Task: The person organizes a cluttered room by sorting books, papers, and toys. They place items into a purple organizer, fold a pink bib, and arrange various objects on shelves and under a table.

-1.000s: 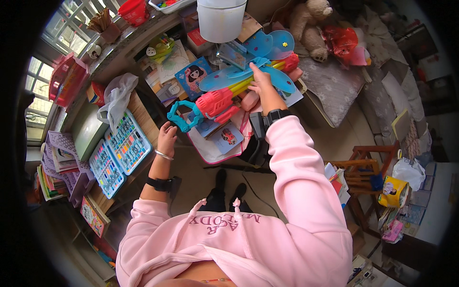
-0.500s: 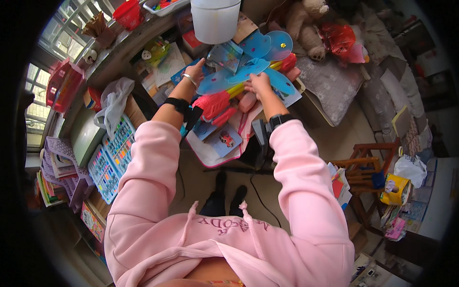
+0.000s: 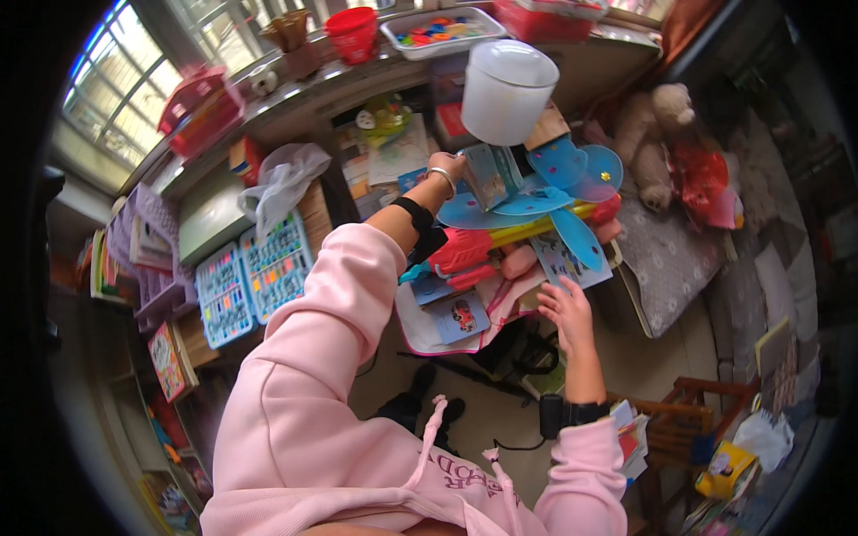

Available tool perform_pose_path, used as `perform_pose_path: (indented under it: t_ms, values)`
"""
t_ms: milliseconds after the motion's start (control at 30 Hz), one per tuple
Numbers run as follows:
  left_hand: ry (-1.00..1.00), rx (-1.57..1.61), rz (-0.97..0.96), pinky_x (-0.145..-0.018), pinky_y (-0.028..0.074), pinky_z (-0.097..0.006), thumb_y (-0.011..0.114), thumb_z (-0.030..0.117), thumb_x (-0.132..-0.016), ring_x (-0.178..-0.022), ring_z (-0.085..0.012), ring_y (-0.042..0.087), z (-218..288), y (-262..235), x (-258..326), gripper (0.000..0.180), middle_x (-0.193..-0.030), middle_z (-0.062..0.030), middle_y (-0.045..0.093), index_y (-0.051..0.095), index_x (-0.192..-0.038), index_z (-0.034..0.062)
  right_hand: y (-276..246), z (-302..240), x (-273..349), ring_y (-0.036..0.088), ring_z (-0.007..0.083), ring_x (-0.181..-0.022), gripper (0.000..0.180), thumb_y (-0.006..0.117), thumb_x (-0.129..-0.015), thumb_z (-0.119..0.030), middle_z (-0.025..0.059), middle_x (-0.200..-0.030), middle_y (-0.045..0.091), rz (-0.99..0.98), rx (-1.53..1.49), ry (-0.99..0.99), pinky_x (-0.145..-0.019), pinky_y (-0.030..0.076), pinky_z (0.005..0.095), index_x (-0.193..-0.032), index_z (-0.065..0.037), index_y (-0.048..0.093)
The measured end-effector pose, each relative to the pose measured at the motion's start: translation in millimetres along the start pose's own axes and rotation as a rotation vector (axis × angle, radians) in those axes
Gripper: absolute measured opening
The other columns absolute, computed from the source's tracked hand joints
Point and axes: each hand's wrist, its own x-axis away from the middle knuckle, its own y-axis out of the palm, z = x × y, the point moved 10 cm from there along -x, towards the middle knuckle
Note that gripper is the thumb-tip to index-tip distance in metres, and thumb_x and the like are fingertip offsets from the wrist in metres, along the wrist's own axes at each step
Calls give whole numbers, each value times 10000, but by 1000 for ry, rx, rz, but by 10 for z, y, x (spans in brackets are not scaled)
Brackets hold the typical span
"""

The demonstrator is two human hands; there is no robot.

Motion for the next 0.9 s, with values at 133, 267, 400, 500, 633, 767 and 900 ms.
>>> perform_pose_path:
  t_ms: [133, 267, 400, 500, 633, 767, 900]
  values:
    - [97, -73, -54, -636, 505, -382, 638, 262, -687, -719, -312, 644, -85, -645, 204, 297, -801, -215, 638, 653, -783, -19, -36, 101, 328, 616, 180, -817, 353, 514, -888, -115, 137, -1008, 596, 7, -41, 20, -662, 525, 270, -1205, -11, 399]
    - [312, 44, -68, -502, 445, -330, 598, 164, -738, -553, -145, 538, -132, -1555, 815, 156, -641, -63, 609, 656, -769, 23, 290, 239, 716, 616, 165, -810, 309, 532, -900, -172, 119, -973, 607, -204, -69, 24, -685, 521, 269, -1158, -22, 452]
    - [189, 290, -176, -494, 397, -236, 582, 137, -785, -545, -79, 501, -266, -2314, 1688, 106, -670, 4, 597, 639, -798, 48, 676, 256, 1074, 596, 172, -883, 374, 519, -910, -249, 107, -1096, 566, -385, -9, 8, -725, 507, 287, -1216, -59, 416]
    - [256, 503, -363, -571, 416, -205, 586, 130, -823, -626, -83, 548, -207, -2430, 2519, 117, -734, -8, 618, 638, -828, 26, 904, 217, 1318, 584, 197, -899, 540, 463, -904, -440, 95, -1230, 462, -461, 2, 63, -669, 504, 276, -1297, -101, 315]
    - [110, 553, -400, -509, 376, -162, 563, 159, -857, -578, -35, 480, -471, -2266, 3413, 120, -713, 35, 573, 608, -841, 49, 1317, 283, 1807, 518, 111, -475, 319, 540, -885, -350, 47, -748, 599, -653, 11, 142, -381, 356, 194, -1039, -71, 521]
    - [-105, 991, -376, -556, 456, -219, 489, 282, -925, -558, -90, 510, -688, -2354, 4047, 243, -713, -1, 553, 546, -893, 49, 1327, 288, 1911, 500, 69, -496, 167, 595, -859, -193, 2, -777, 587, -506, -179, 114, -391, 392, 179, -964, -70, 553]
    - [-159, 877, -587, -661, 518, -306, 427, 329, -945, -633, -149, 593, -804, -2311, 4678, 321, -794, -43, 576, 538, -944, 27, 1580, 517, 1998, 511, 76, -514, 153, 618, -847, -168, 4, -772, 591, -528, -278, 163, -440, 425, 187, -951, -76, 552]
